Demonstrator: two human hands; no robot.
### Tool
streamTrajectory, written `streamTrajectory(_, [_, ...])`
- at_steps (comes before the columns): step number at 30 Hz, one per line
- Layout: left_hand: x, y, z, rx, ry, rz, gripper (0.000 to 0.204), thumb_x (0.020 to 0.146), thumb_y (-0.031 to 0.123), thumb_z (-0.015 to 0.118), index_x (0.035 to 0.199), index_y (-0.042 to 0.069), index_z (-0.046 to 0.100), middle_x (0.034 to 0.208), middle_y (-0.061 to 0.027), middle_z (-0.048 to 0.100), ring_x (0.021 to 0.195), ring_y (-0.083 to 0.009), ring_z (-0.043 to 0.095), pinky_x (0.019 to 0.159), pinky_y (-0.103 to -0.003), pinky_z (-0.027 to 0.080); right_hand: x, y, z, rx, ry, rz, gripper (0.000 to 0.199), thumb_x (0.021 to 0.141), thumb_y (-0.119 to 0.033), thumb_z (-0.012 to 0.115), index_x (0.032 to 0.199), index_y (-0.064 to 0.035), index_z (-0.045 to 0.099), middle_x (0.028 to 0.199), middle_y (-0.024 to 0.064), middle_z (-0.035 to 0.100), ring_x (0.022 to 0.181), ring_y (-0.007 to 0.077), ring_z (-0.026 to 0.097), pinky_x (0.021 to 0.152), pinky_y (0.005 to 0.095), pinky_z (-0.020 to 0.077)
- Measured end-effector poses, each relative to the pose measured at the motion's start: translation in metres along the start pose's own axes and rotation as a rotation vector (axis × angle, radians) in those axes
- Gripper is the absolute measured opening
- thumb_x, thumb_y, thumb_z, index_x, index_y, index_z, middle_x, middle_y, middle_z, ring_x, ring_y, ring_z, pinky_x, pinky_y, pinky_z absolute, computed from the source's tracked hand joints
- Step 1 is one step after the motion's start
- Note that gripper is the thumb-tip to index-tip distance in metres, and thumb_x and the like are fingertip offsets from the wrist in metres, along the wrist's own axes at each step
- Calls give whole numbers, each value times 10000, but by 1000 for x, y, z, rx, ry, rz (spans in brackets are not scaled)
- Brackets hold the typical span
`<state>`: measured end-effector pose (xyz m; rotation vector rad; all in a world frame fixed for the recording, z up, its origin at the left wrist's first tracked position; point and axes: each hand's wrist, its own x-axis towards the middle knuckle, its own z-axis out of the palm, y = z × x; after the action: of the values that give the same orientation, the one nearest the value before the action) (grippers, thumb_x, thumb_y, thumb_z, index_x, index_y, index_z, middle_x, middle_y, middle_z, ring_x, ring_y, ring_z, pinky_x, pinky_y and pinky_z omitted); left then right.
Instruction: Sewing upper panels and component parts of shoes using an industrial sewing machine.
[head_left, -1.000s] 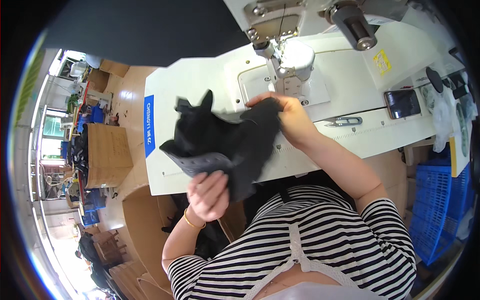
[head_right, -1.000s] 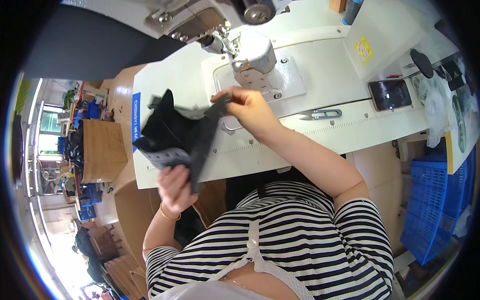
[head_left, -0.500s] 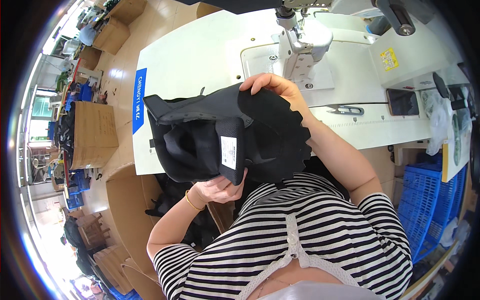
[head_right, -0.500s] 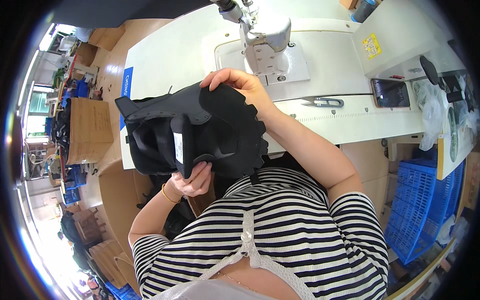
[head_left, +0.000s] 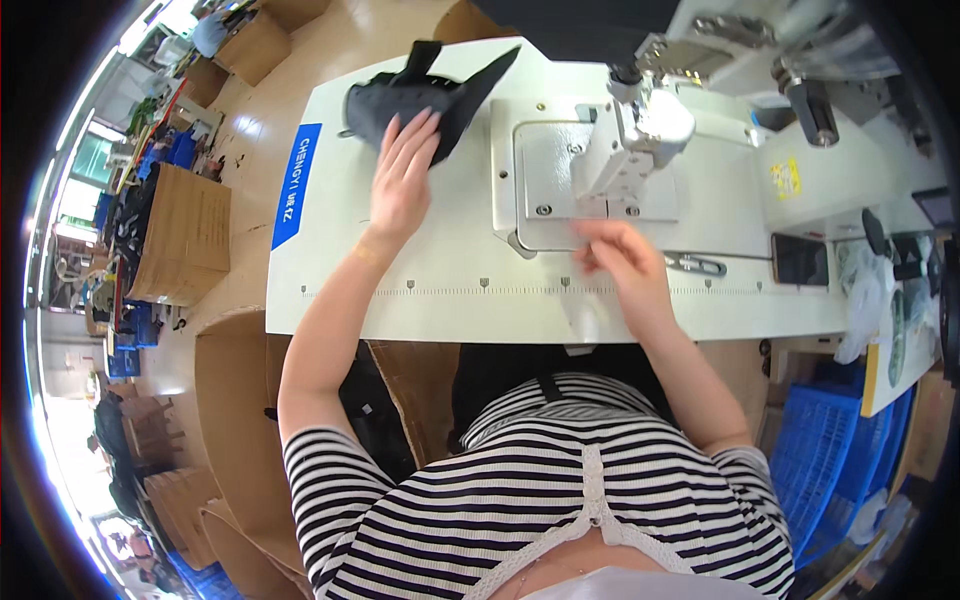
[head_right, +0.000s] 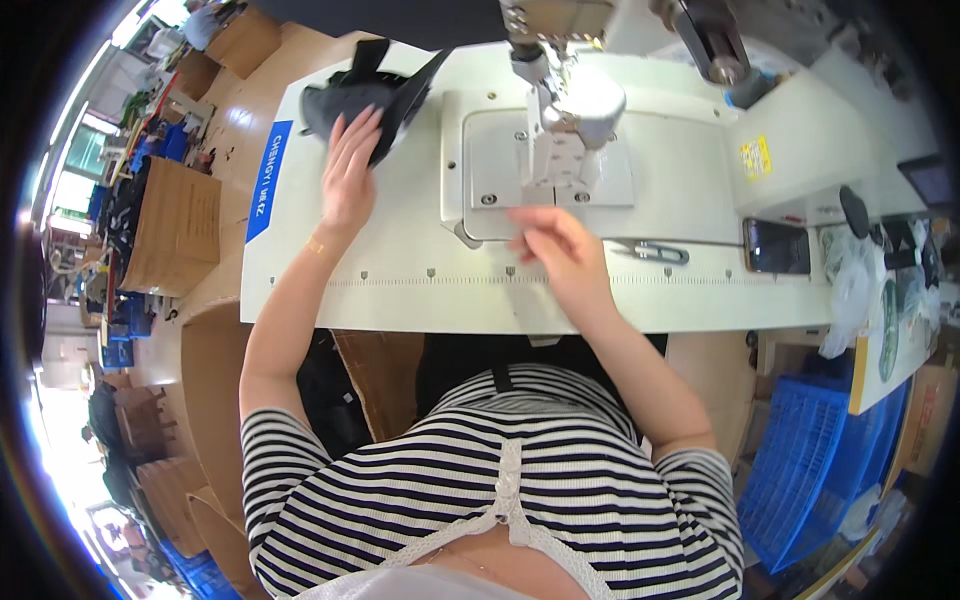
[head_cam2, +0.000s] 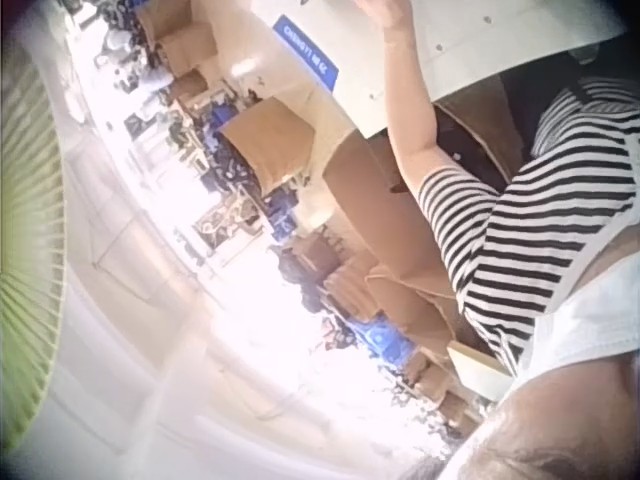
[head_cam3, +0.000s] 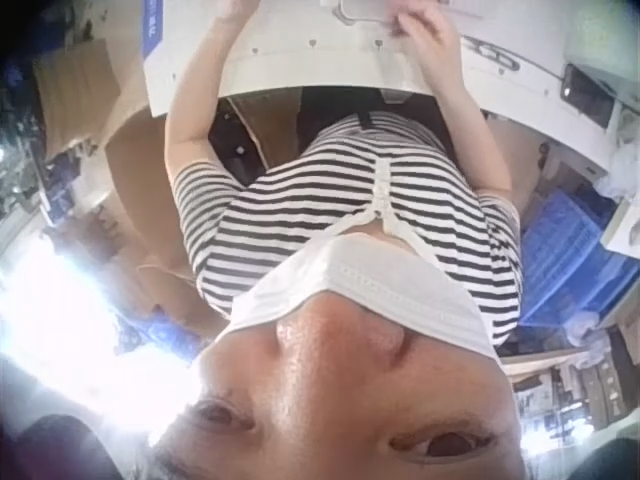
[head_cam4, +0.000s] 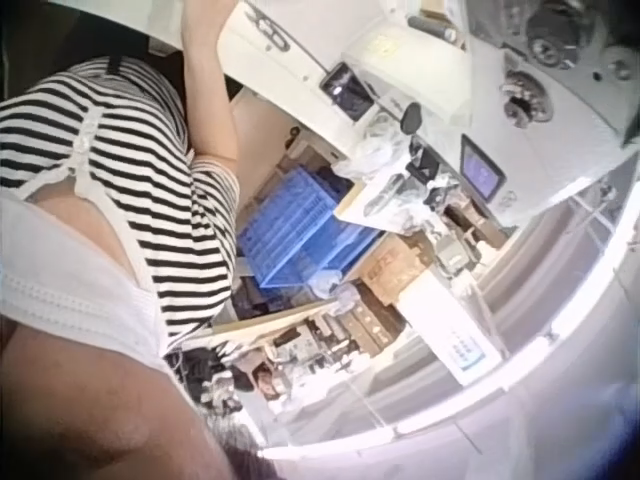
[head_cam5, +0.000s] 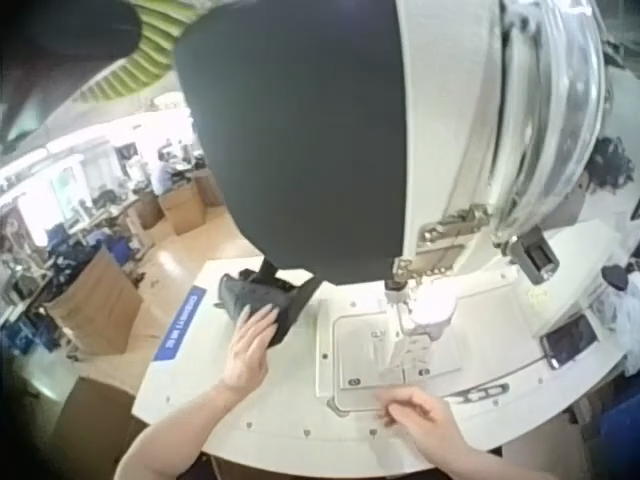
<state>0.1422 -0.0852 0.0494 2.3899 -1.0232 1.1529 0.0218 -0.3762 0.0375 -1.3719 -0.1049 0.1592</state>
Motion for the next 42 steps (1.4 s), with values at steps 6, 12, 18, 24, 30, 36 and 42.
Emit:
streamTrajectory(6, [98,-55,136,-59,-265,-261,706,837,322,592,1448,136,292,1519,-131,245,1418,-341,144,1111,-566,152,-22,-5,33,-82,-182,22,180,911,-20,479,1011,14,624,1009,83,657,830,124,594,733,255,471])
streamTrajectory(12, [102,-3,113,-38,63,-291,666,750,150,637,1361,74,382,1456,-168,310,1385,-354,204,1064,-587,215,-41,7,48,-110,-346,108,175,914,-5,491,1012,12,636,925,51,643,809,97,582,714,223,451])
streamTrajectory(18, [-45,67,-58,-117,315,-589,423,782,19,609,1196,19,520,1321,-173,468,1232,-355,420,1018,-436,365,-53,14,68,-213,-471,241,186,914,16,471,1015,29,626,956,87,643,809,118,606,755,234,476])
streamTrajectory(24, [-242,259,-178,-6,-102,-1121,526,751,48,666,1231,-31,464,1261,-211,495,1119,-390,508,947,-439,423,-56,54,123,-215,-840,371,189,928,-12,471,1054,54,594,1013,101,633,893,140,613,797,263,493])
streamTrajectory(30, [-264,302,-184,-276,73,-1682,500,853,109,628,1283,-35,418,1248,-182,536,1117,-261,547,929,-349,453,-64,95,189,-355,-968,230,235,921,-11,504,1146,40,551,1154,120,590,958,156,602,795,253,496])
streamTrajectory(36, [-424,236,-195,-860,13,-2139,300,905,192,584,1111,-26,585,951,-94,666,870,-142,626,775,-269,505,-46,77,245,-669,-836,-473,196,881,28,537,1071,31,589,1167,155,599,1002,230,606,814,293,502])
streamTrajectory(42, [-606,211,-127,-118,-568,-2226,536,802,300,657,1165,-70,522,1149,-278,575,1063,-396,568,913,-414,469,1,80,298,-1023,-821,-843,256,871,-56,579,1120,3,586,1293,142,521,1197,300,486,1009,378,377])
